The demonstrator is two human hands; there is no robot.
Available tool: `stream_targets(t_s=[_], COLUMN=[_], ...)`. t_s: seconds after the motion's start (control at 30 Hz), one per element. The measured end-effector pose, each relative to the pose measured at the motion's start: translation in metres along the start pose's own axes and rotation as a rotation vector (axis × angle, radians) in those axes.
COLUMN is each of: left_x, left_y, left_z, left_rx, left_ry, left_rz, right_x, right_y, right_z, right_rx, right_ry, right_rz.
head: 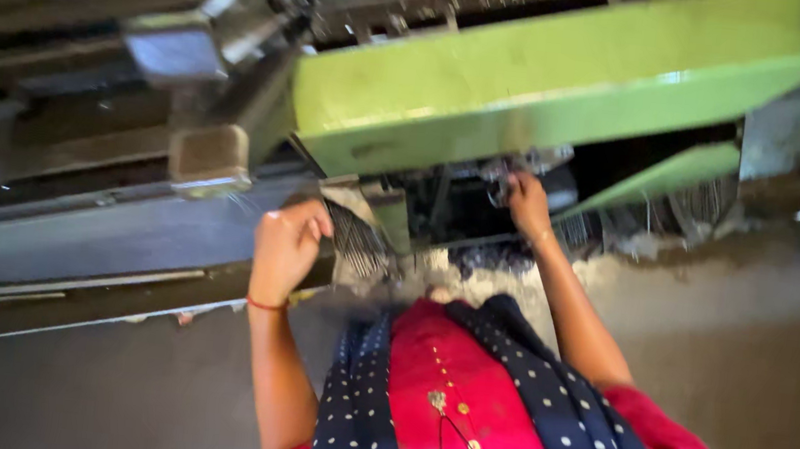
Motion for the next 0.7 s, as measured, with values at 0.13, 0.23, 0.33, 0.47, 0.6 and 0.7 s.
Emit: stream_targets(t_s=[0.13,0.23,0.33,0.47,0.6,0.7], left_x=[-0.001,-0.001,0.002,0.002,0.002,0.003], left_y=[0.001,0.003,0.004,0.001,0.0,0.001], left_z=[-0.006,-0.007,-0.006,-0.005,-0.004,-0.006], left_rx=[-0.005,-0.008,0.004,0.01,0.014,0.023], left_ry=[0.01,0.039,0.018,-0.011,-0.006,-0.016], left_rz=[-0.016,-0.044,-0.054,-0.03,-0.033,-0.049], right_x=[-0.005,0.008,0.011,0.028,0.041,0.049], right_y=[0.001,0.0,-0.005,-0.013,-0.013,-0.015], right_z=[-0.006,-0.016,-0.017,-0.005,-0.004,-0.01], right_rx=[0.083,0.114,0.22,0.236,0.169,0.073], right_ry=[0.192,0.135,0.414,0.652,0.589,0.412], right_rz=[0.28,0.354,-0.074,-0.487,-0.577,-0.427])
Point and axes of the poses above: each hand's wrist, its own z-axis away from the middle knuckle, its own y-axis out of the palm, x = y × z, the point moved 5 cm from there along -z, towards the middle knuckle, and after that the axes turned 13 degrees about -z, right-handed, at the moved point
